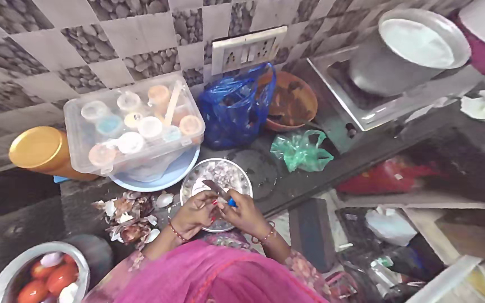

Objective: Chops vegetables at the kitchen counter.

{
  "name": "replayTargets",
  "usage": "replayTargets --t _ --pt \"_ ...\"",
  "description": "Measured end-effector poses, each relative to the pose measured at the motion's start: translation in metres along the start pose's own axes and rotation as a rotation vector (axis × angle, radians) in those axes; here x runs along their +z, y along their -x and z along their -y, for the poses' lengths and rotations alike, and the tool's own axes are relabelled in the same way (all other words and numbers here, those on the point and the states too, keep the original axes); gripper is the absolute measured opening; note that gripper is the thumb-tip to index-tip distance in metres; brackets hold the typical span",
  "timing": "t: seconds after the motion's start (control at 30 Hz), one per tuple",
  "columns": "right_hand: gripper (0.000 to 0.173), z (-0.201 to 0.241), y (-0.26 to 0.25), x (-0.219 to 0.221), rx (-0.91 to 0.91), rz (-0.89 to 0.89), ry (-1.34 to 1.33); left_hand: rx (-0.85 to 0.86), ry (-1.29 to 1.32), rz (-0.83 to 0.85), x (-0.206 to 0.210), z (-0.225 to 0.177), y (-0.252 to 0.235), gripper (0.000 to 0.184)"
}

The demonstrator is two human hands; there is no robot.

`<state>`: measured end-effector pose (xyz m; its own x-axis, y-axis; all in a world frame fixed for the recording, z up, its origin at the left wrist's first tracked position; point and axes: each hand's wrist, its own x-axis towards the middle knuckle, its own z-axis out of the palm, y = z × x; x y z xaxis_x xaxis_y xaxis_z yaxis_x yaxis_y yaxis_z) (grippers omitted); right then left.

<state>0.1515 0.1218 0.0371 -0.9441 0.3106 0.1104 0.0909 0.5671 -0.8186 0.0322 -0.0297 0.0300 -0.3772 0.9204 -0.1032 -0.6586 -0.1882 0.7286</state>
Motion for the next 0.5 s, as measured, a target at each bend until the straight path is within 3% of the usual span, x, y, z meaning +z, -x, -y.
replayTargets --t 0.2,0.3,0.4,0.5 --pt "0.032 -0.001 0.002 -0.003 -0.14 -0.084 0.26 -0.09 -0.243 -0.136 0.007 -0.014 0.002 0.028" --pt "0.034 -0.001 0.003 -0.003 -0.116 -0.073 0.257 -0.092 -0.284 -0.11 0.003 -0.017 -0.001 0.036" --pt "0.038 0.003 0.002 -0.01 0.089 0.032 0.011 -0.023 -0.286 -0.063 -0.004 -0.016 -0.005 0.05" --pt "0.026 0.005 0.001 -0.008 0.273 0.072 -0.316 0.045 -0.322 -0.102 -0.004 -0.012 -0.008 0.06"
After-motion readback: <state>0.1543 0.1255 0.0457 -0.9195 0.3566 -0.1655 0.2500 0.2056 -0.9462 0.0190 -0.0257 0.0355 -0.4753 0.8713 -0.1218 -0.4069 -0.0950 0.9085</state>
